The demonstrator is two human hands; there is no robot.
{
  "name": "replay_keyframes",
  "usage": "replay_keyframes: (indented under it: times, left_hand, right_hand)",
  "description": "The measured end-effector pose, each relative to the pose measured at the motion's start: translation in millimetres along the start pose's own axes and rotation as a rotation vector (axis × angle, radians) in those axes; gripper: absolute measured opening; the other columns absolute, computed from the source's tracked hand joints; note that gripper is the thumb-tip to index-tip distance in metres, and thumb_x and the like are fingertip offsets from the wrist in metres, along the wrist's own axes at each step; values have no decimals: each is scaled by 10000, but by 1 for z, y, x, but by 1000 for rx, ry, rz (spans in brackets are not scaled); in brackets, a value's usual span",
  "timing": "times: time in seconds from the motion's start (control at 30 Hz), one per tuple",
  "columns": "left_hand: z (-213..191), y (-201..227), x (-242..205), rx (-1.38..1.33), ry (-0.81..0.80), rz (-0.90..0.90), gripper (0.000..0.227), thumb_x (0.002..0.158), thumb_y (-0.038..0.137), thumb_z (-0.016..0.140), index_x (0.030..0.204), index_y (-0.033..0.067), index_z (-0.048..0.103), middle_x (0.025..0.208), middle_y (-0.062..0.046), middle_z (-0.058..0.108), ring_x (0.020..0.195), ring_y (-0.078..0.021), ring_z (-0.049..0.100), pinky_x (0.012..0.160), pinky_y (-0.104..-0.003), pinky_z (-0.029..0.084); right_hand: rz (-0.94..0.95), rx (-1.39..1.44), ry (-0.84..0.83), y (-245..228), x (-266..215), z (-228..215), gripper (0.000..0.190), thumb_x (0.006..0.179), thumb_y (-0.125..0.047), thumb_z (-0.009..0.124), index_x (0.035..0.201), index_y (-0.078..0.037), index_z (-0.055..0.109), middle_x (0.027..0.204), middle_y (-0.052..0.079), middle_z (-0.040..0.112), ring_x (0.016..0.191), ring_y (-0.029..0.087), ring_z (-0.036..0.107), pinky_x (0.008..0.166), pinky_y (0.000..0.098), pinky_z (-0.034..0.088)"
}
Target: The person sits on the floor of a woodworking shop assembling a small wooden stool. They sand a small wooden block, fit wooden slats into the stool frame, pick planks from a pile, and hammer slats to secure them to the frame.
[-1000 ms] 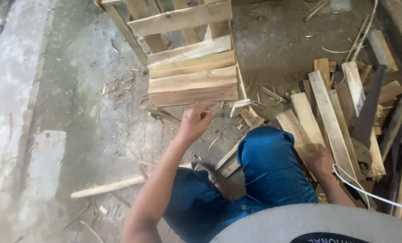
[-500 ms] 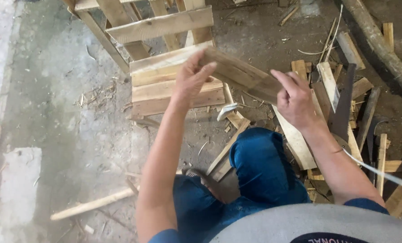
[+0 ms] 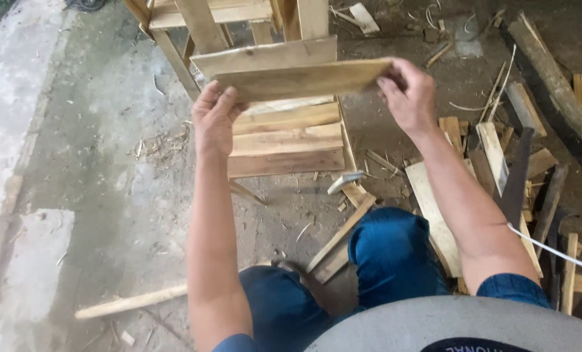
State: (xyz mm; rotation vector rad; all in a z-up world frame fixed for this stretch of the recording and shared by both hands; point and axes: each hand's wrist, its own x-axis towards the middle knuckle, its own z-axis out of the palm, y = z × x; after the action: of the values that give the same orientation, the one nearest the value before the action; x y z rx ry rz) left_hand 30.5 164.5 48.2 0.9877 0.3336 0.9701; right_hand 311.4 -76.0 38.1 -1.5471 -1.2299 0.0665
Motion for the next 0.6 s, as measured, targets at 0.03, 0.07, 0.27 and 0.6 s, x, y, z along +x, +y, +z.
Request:
replay_keyframes:
  times: [0.03, 0.07, 0.27, 0.6]
  left_hand:
    - [-6, 0, 9, 79, 28, 35, 157, 920, -9, 711, 1069, 38, 724, 913, -95, 749, 789, -171, 717, 737, -283, 638]
    - [-12, 1, 20, 159, 56, 71, 146, 929, 40, 718, 1072, 62, 729, 921, -68, 743, 769, -134, 689, 720, -263, 628]
    - [-41, -2, 83, 693, 312, 202, 308, 966, 132, 674, 1267, 111, 734, 1003, -32, 534, 888, -116, 549, 806, -244, 488]
    - [-82, -30, 158, 632, 414, 278, 294, 894, -24, 722, 1157, 98, 770, 998, -37, 845, 766, -55, 744, 651, -132, 593]
  right_hand:
    - [-7, 6, 23, 0, 15, 8, 288, 990, 153, 598, 1274, 107, 608, 993, 200, 690, 697, 204, 636, 542, 263, 554]
    - [-15, 12, 45, 1, 31, 17, 244, 987, 146, 615, 1228, 109, 626, 968, 191, 697, 671, 190, 637, 530, 256, 556]
    - [-144, -19, 225, 24, 98, 72, 200, 883, 150, 716, 1042, 29, 701, 863, 48, 692, 706, 109, 563, 649, 252, 499]
    - [-249, -115, 252, 72, 128, 117, 240, 907, 140, 791, 1074, 11, 677, 969, 133, 671, 776, 218, 624, 650, 318, 582]
